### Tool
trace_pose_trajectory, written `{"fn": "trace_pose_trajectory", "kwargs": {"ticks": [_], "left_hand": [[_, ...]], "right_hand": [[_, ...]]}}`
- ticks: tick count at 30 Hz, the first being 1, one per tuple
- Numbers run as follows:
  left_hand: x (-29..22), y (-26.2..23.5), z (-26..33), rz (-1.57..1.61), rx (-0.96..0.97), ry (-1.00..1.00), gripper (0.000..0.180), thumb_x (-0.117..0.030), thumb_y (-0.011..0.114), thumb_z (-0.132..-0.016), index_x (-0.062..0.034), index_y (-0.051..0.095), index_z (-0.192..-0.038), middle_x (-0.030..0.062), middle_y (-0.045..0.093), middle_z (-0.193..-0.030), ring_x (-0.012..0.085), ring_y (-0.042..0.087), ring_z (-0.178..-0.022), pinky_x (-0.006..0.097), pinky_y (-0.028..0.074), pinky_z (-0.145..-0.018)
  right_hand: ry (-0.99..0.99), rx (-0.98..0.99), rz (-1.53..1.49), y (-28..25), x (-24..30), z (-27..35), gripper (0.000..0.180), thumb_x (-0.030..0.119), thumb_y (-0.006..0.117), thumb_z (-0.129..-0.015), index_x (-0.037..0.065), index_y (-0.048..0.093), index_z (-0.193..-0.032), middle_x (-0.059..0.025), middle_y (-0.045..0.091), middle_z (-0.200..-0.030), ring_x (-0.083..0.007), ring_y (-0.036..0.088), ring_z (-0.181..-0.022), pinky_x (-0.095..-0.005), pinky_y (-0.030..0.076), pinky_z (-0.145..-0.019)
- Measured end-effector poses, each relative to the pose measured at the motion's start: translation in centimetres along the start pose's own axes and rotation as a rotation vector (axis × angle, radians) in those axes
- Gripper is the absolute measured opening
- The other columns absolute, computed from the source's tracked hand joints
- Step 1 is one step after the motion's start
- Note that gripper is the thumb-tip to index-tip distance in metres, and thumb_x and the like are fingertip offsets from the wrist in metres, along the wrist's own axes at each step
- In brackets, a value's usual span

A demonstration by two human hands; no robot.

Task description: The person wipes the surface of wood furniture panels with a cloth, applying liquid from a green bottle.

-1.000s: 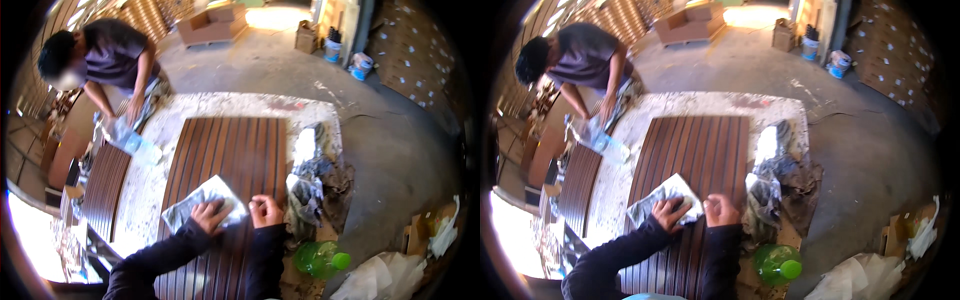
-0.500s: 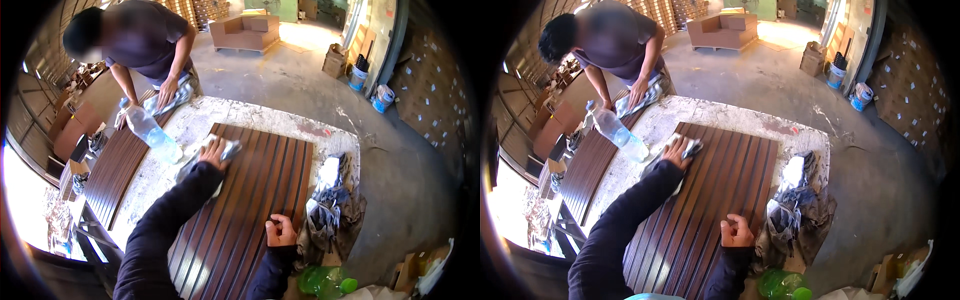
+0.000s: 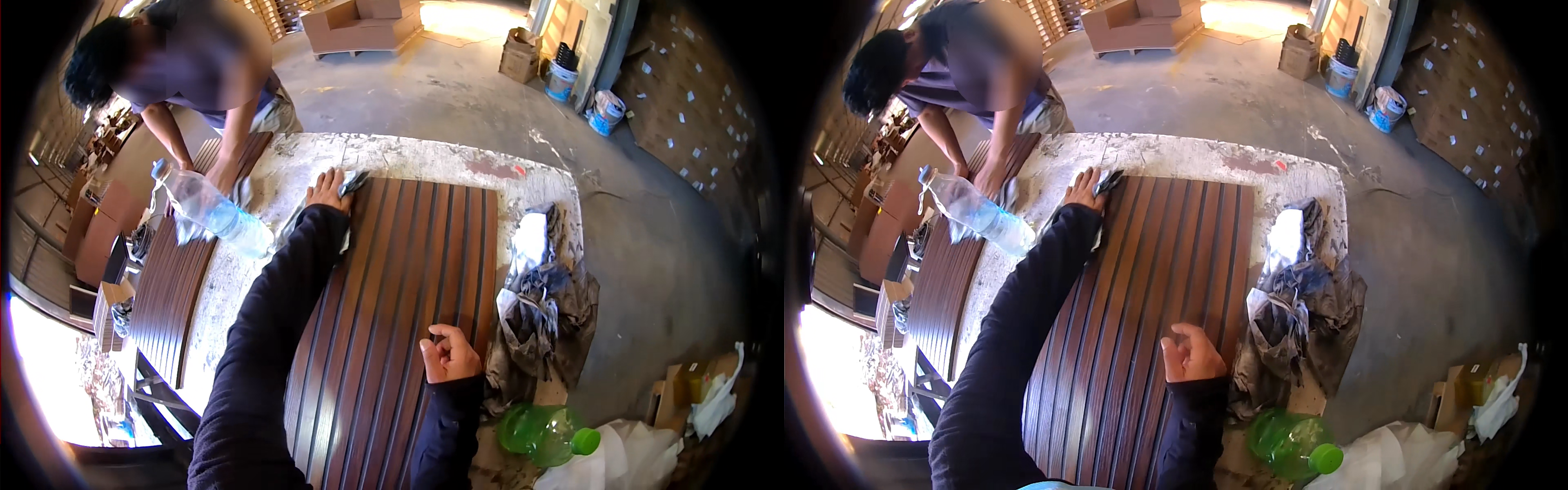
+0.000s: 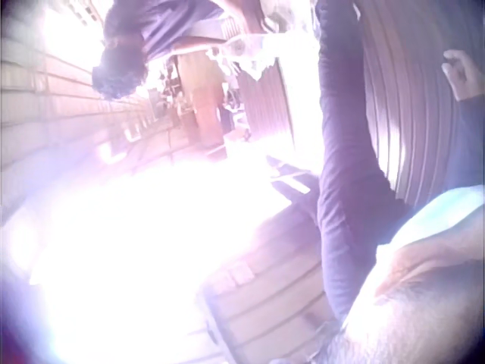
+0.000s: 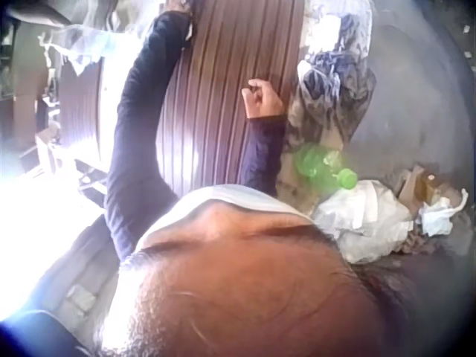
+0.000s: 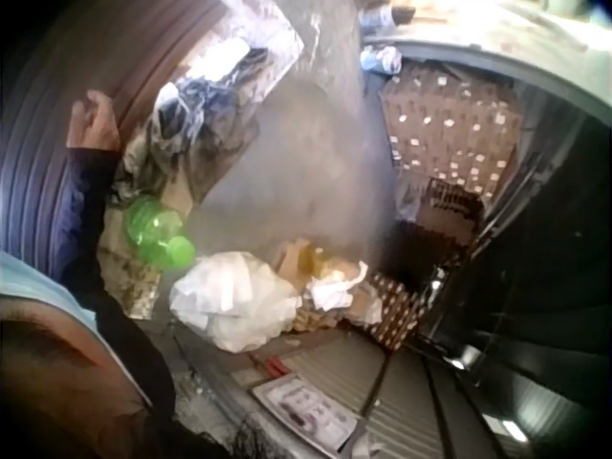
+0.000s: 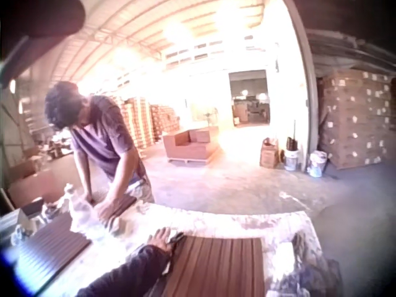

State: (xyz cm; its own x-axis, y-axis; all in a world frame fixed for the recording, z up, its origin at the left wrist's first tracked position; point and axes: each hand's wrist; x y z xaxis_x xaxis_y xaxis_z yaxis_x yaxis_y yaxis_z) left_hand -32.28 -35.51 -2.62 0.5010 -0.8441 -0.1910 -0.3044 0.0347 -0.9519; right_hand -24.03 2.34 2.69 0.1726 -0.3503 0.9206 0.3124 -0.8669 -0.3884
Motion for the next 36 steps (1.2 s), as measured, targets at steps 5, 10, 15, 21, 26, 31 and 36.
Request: {"fn": "trace_pose_trajectory", "kwargs": {"ticks": [5, 10, 15, 21, 26, 31, 36], "left_hand": [[1.0, -1.6, 8.1, 0.035, 0.046, 0.129, 0.073, -0.027, 0.055, -0.078, -0.0134, 0.028, -0.145, 0.0133, 0.029, -0.149, 0.0353, 0.025, -0.137, 0.056, 0.024, -0.107], [1.0, -2.8, 6.6, 0.04, 0.082, 0.163, 0.07, -0.028, 0.054, -0.082, -0.0125, 0.027, -0.145, 0.014, 0.026, -0.15, 0.0356, 0.023, -0.138, 0.054, 0.023, -0.109], [1.9, 0.0, 1.5, 0.065, -0.001, 0.08, 0.066, -0.026, 0.054, -0.084, -0.0101, 0.03, -0.143, 0.0161, 0.03, -0.147, 0.0366, 0.028, -0.135, 0.052, 0.024, -0.109], [-8.0, -2.1, 11.4, 0.064, 0.181, 0.455, 0.079, -0.017, 0.062, -0.075, -0.0149, 0.028, -0.145, 0.0109, 0.028, -0.15, 0.0307, 0.024, -0.139, 0.049, 0.017, -0.113], [-5.4, -1.3, 3.2, -0.023, 0.069, 0.297, 0.068, -0.028, 0.056, -0.083, -0.0162, 0.029, -0.145, 0.0125, 0.028, -0.149, 0.0343, 0.024, -0.138, 0.053, 0.018, -0.11], [-6.4, 0.9, 4.4, -0.019, 0.038, 0.326, 0.065, -0.028, 0.052, -0.086, -0.0127, 0.029, -0.144, 0.0143, 0.029, -0.149, 0.036, 0.026, -0.136, 0.054, 0.019, -0.109], [-15.1, -3.3, 12.5, 0.008, 0.286, 0.716, 0.078, -0.023, 0.062, -0.076, -0.0163, 0.027, -0.145, 0.014, 0.026, -0.15, 0.0339, 0.022, -0.139, 0.051, 0.015, -0.112]], "right_hand": [[0.046, -0.016, -0.083, -0.6, -0.4, -0.1, 0.026, 0.022, 0.07, -0.077, 0.007, 0.062, -0.097, -0.0067, 0.058, -0.065, -0.0196, 0.055, -0.055, -0.0305, 0.044, -0.053], [0.069, 0.013, -0.098, -0.6, -0.3, 0.0, 0.027, 0.022, 0.07, -0.077, 0.007, 0.062, -0.098, -0.0067, 0.059, -0.066, -0.0192, 0.055, -0.055, -0.0305, 0.044, -0.054], [0.048, 0.022, -0.131, 0.0, -0.9, -0.1, 0.027, 0.022, 0.07, -0.078, 0.007, 0.062, -0.1, -0.0066, 0.06, -0.068, -0.0188, 0.058, -0.057, -0.0296, 0.046, -0.056], [0.039, -0.054, -0.193, -1.1, -1.3, -0.5, 0.024, 0.016, 0.07, -0.078, 0.005, 0.062, -0.098, -0.0024, 0.056, -0.061, -0.0101, 0.052, -0.053, -0.0245, 0.043, -0.052], [0.044, 0.019, -0.231, -0.5, -0.4, 0.0, 0.028, 0.02, 0.07, -0.079, 0.005, 0.061, -0.101, -0.0064, 0.057, -0.066, -0.0155, 0.055, -0.054, -0.0282, 0.044, -0.053], [0.019, -0.007, -0.27, -1.0, -0.9, -0.6, 0.027, 0.018, 0.069, -0.078, 0.005, 0.061, -0.1, -0.005, 0.058, -0.064, -0.0131, 0.053, -0.054, -0.0264, 0.044, -0.053], [0.056, -0.052, -0.298, -1.7, -1.1, -0.5, 0.028, 0.02, 0.069, -0.078, 0.006, 0.061, -0.101, -0.0063, 0.061, -0.068, -0.0142, 0.057, -0.058, -0.0269, 0.046, -0.057]]}}
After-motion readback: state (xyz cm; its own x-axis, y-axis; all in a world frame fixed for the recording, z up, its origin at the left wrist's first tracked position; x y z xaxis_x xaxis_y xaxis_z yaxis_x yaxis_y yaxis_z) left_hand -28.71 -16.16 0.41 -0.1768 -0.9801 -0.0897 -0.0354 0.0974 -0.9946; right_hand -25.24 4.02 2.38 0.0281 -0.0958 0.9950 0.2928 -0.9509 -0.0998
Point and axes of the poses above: each hand's wrist, its own z-axis away from the middle knuckle, its own y-axis out of the palm, x = y × z
